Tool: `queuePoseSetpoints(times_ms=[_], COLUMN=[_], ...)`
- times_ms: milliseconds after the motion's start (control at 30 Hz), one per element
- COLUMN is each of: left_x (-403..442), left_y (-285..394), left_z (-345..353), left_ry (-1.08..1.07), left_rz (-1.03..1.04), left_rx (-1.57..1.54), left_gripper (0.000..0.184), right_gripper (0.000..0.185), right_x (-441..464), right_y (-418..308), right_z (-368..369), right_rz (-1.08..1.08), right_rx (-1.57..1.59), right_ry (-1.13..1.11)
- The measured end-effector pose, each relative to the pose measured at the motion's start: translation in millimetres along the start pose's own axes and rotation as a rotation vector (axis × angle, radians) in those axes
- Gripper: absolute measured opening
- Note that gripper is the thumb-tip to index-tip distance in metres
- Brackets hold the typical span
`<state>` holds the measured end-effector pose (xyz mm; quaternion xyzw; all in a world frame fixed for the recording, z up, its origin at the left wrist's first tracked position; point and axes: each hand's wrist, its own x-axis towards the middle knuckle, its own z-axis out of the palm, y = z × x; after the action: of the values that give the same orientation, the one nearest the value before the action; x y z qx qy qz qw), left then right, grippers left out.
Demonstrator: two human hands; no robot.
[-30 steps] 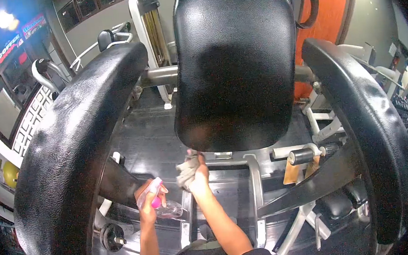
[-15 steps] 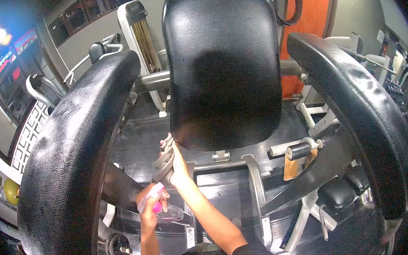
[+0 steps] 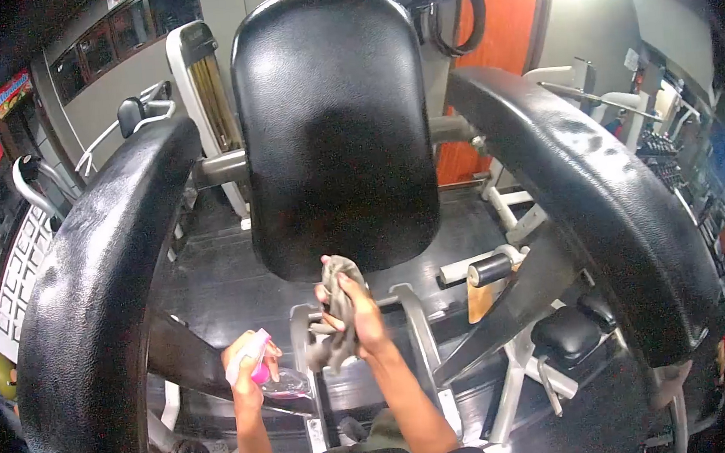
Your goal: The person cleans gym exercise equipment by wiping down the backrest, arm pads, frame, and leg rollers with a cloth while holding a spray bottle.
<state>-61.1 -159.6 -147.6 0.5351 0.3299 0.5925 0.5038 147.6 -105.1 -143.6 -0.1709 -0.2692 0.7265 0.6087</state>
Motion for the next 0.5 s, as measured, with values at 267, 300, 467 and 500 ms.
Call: queuePoseSetpoints(times_ms=[267, 300, 467, 500], left_x=[42, 49, 103, 114], left_y=[-2, 11, 25, 28], left_z=[66, 84, 147, 159], left_ry=[-0.187, -0.174, -0.188, -0.184], left_rz=[0.073, 0.019, 0.147, 0.163], left_rx=[0.015, -0.028, 0.179, 0.195], left_gripper=[0.04, 0.032, 0.028, 0.025], right_gripper=[0.031, 0.031, 0.026, 0.024], right_x=[-45, -47, -47, -48], right_y=[-45, -51, -84, -94], right_z=[-55, -61, -71, -73], right_rz=[-0.093, -0.127, -0.385, -0.412], right_rx=[-0.097, -0.136, -0.36, -0.386], right_ry=[0.357, 0.36, 0.531, 0.503])
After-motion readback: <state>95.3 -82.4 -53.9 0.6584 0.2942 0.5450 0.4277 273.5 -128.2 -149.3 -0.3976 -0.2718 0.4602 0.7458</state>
